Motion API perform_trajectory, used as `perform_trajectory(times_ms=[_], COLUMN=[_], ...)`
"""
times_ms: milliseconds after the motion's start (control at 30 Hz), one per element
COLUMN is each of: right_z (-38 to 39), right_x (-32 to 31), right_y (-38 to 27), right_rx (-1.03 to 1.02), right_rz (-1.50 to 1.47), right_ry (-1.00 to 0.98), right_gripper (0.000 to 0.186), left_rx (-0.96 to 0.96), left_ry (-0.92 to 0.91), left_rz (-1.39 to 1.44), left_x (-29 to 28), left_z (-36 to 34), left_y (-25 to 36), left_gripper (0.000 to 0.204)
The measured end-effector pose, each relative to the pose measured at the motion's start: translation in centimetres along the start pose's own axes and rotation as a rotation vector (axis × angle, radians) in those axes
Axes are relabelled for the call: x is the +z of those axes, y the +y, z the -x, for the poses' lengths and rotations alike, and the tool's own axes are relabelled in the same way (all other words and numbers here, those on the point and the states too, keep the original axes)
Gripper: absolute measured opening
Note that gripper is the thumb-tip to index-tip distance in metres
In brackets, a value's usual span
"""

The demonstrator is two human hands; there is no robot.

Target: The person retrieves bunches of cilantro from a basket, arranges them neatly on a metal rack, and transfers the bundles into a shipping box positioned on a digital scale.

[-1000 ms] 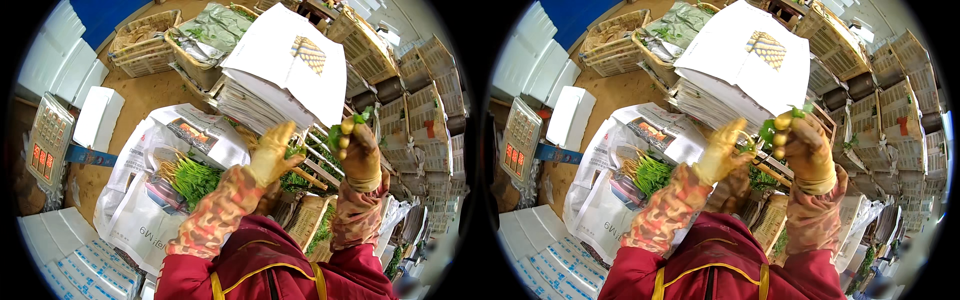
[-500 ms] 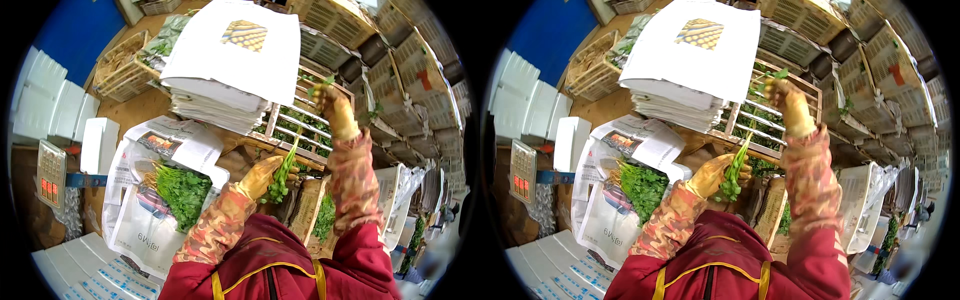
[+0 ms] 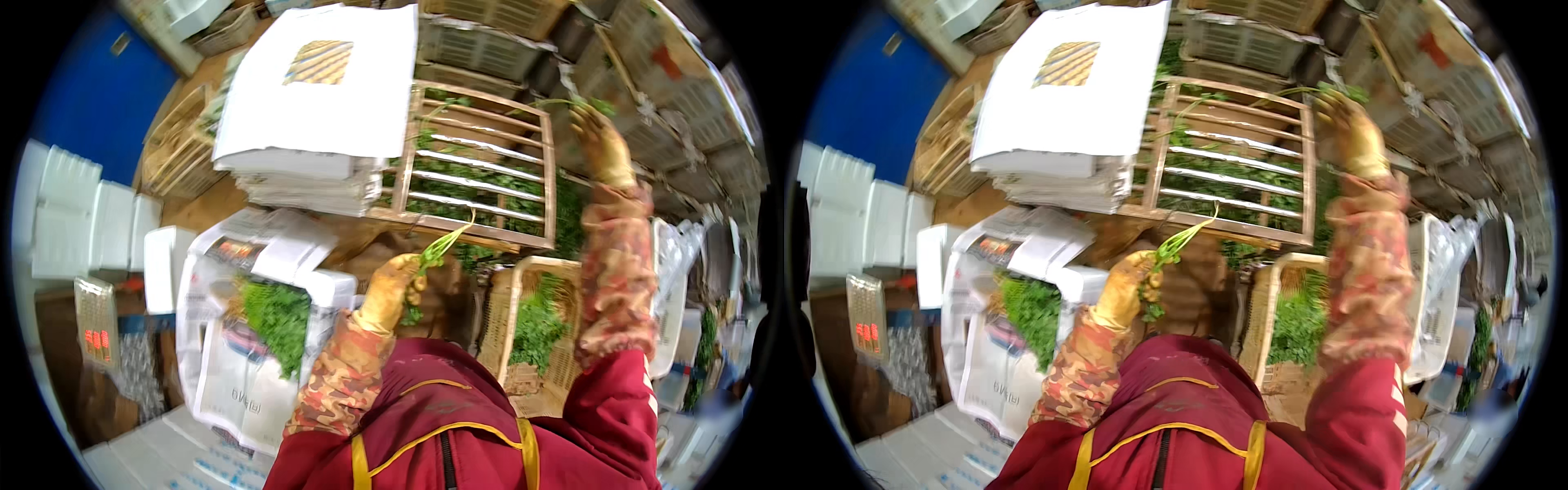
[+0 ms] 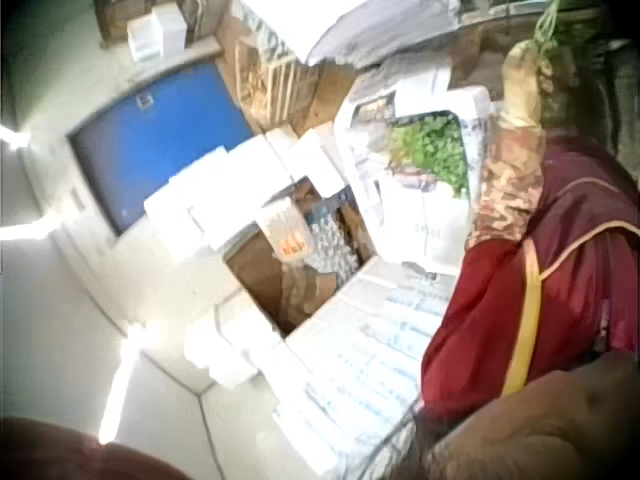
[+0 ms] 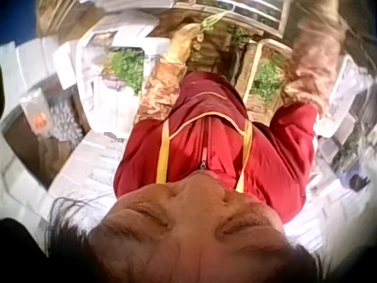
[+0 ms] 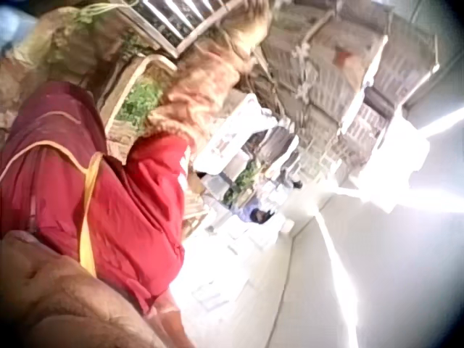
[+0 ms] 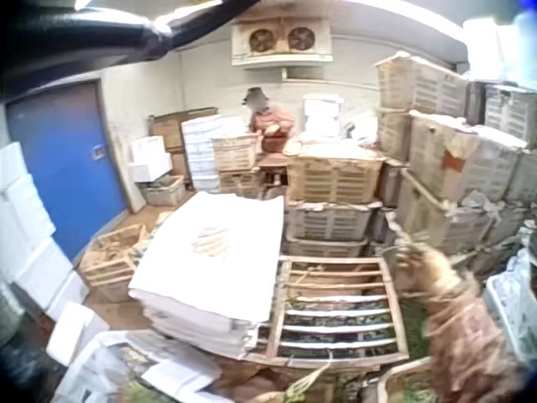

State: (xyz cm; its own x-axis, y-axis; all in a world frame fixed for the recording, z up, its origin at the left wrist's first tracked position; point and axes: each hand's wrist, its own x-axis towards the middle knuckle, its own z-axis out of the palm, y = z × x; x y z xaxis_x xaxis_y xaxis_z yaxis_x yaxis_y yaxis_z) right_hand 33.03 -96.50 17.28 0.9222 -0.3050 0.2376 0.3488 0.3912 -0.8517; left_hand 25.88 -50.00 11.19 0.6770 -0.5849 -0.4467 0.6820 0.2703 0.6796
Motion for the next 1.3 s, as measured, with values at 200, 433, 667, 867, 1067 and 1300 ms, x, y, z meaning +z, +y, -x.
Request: perform_trajectory(times_ms=[200,433,667,867,1067,1300], right_z=[14.5,26.4,28.0,32.7,47.8,65.5], right_x=[-30.5,-10.2,2.5,2.4,-0.8,-8.6], right_y=[2.7,16.4,16.0,14.0,11.7,14.2], right_rx=[0.190,1.024,0.888,0.890,0.990,1.104], right_rz=[1.211,0.690,0.739,1.194,0.912,0.887], right_ry=[0.266,0.249,0.053,0.048,0.374,0.829], right_gripper=[0.044,0.027,0.034,0.039,0.041,0.040], left_rx=[0.391,0.539,0.163,0.258,0.264,0.638], left_ry=[0.489,1.000,0.987,0.969,0.850,0.539], left_rz=[-0.060,-0.200,-0.804,-1.209,-1.741,-1.738], left_x=[-5.1,-22.5,-26.8,-25.9,-26.6,-3.7], left_z=[9.8,16.8,15.6,14.0,13.5,6.9], left_y=[2.8,-0.8,0.0,-1.0,1.1,-1.1], left_gripper=[0.029,0.035,0.042,0.038,0.041,0.032])
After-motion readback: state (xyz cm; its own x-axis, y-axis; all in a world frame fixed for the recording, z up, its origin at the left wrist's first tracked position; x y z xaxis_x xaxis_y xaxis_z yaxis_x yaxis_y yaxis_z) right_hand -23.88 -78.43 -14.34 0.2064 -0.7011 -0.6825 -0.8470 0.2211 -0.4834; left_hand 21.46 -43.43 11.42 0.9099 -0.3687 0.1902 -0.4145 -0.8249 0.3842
